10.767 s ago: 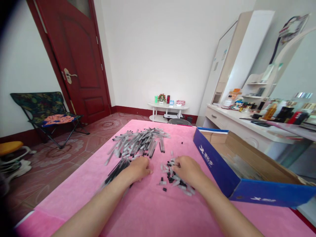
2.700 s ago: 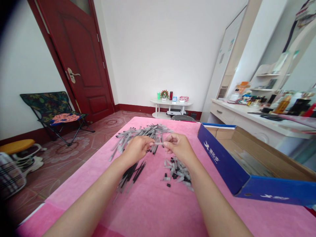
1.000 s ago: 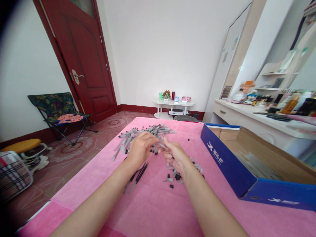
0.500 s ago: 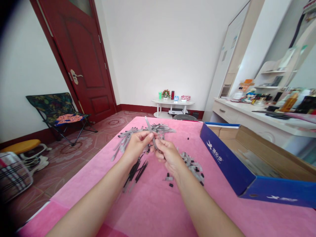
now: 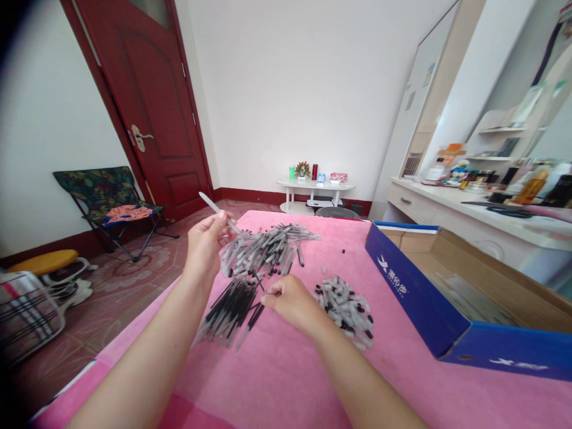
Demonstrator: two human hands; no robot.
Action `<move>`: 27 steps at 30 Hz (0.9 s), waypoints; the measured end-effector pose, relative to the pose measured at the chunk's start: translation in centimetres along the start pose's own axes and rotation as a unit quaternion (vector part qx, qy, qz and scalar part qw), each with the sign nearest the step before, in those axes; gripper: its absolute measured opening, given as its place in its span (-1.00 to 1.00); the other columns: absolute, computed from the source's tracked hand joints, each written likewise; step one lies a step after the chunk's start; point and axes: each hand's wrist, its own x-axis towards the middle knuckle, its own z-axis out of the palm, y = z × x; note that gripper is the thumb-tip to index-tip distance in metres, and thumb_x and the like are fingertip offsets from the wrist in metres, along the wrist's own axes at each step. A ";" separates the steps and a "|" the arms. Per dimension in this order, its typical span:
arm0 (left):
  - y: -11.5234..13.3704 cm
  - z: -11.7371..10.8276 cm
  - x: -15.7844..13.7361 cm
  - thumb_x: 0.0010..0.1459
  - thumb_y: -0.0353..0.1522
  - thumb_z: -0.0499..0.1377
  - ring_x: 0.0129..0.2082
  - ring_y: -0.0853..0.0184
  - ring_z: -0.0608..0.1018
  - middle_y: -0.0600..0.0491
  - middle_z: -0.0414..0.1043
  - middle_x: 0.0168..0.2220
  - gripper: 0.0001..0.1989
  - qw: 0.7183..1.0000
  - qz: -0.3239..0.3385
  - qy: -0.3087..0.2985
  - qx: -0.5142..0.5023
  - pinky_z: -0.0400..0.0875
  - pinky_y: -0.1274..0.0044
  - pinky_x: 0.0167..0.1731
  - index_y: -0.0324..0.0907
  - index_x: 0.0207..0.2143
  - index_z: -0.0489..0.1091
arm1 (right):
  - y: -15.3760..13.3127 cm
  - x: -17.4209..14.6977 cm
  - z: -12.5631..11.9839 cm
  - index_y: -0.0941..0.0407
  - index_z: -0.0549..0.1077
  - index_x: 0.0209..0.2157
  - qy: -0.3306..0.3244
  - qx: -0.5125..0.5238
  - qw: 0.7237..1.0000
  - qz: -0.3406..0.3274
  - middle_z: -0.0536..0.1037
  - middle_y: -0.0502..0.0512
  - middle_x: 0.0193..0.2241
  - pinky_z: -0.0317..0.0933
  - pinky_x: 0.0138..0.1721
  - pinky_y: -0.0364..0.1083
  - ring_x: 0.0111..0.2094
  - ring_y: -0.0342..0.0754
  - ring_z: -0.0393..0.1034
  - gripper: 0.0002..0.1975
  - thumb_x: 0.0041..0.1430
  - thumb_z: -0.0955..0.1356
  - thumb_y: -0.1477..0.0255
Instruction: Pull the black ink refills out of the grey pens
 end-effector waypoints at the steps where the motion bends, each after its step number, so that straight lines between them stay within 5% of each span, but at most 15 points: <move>1: 0.0 0.0 0.0 -0.20 -0.14 0.25 -0.64 0.56 0.37 0.09 0.38 -0.53 -0.61 1.000 -0.005 -0.003 -0.004 0.29 0.69 -0.59 -0.29 -0.43 0.41 | 0.5 0.1 0.7 0.17 0.20 -0.77 -0.003 0.006 1.000 0.019 0.16 -0.14 -0.80 -0.14 -0.65 -0.25 -0.70 -0.30 0.01 -0.76 -0.14 0.30 0.49; 8: -1.0 0.6 -0.3 -0.19 -0.13 0.25 -0.65 0.53 0.38 0.06 0.40 -0.56 -0.60 0.995 -0.058 -0.070 0.036 0.32 0.67 -0.58 -0.31 -0.43 0.43 | 1.2 -0.2 4.0 0.18 0.32 -0.65 -0.049 -0.006 0.997 0.058 0.34 -0.05 -0.76 -0.10 -0.71 -0.26 -0.75 -0.27 0.11 -0.84 -0.07 0.27 0.44; 12: -1.4 1.1 -0.9 -0.18 -0.15 0.25 -0.67 0.52 0.38 0.06 0.39 -0.61 -0.65 0.988 -0.079 -0.116 0.064 0.31 0.67 -0.61 -0.31 -0.50 0.42 | -0.6 -0.2 1.4 0.19 0.33 -0.67 0.067 -0.055 0.995 -0.041 0.35 -0.05 -0.71 -0.05 -0.62 -0.25 -0.64 -0.24 0.17 -0.82 -0.07 0.30 0.44; 15: -2.0 1.9 -1.8 -0.19 -0.18 0.27 -0.66 0.49 0.41 0.04 0.42 -0.60 -0.67 0.979 -0.097 -0.164 0.068 0.34 0.65 -0.59 -0.30 -0.51 0.41 | -2.4 -0.4 -1.5 0.18 0.39 -0.44 0.147 0.043 0.988 -0.037 0.45 0.02 -0.57 -0.06 -0.67 -0.24 -0.70 -0.28 0.09 -0.78 0.03 0.26 0.30; 18: -3.0 2.9 -3.1 -0.23 -0.20 0.30 -0.66 0.47 0.43 0.07 0.41 -0.60 -0.67 0.970 -0.122 -0.206 0.051 0.36 0.62 -0.59 -0.27 -0.48 0.37 | -3.5 -0.9 -3.2 0.17 0.36 -0.29 0.172 0.115 0.978 -0.034 0.49 0.07 -0.47 -0.08 -0.72 -0.24 -0.76 -0.31 0.04 -0.72 0.03 0.28 0.25; 20: -3.7 3.4 -3.9 -0.22 -0.19 0.29 -0.67 0.46 0.42 0.09 0.39 -0.63 -0.65 0.965 -0.128 -0.226 0.043 0.34 0.61 -0.61 -0.27 -0.48 0.33 | -3.6 -1.0 -3.5 0.16 0.36 -0.32 0.188 0.118 0.973 -0.062 0.49 0.07 -0.45 0.04 -0.66 -0.23 -0.69 -0.27 0.18 -0.77 -0.03 0.32 0.33; 24: -4.9 3.7 -4.7 -0.15 -0.16 0.24 -0.69 0.48 0.40 0.09 0.37 -0.65 -0.66 0.959 -0.108 -0.249 0.085 0.25 0.67 -0.67 -0.27 -0.51 0.31 | -3.3 -1.1 -3.6 0.17 0.38 -0.44 0.189 0.061 0.976 -0.094 0.49 0.05 -0.52 0.20 -0.47 -0.18 -0.51 -0.15 0.37 -0.91 -0.04 0.30 0.45; 27: -5.3 3.5 -4.4 -0.06 -0.13 0.17 -0.68 0.50 0.39 0.05 0.40 -0.61 -0.65 0.955 -0.098 -0.247 0.127 0.24 0.69 -0.67 -0.28 -0.51 0.34 | -2.9 -1.9 -6.4 0.19 0.40 -0.44 0.240 -0.019 0.969 -0.053 0.48 0.06 -0.60 0.15 -0.52 -0.19 -0.56 -0.14 0.34 -0.87 -0.03 0.28 0.42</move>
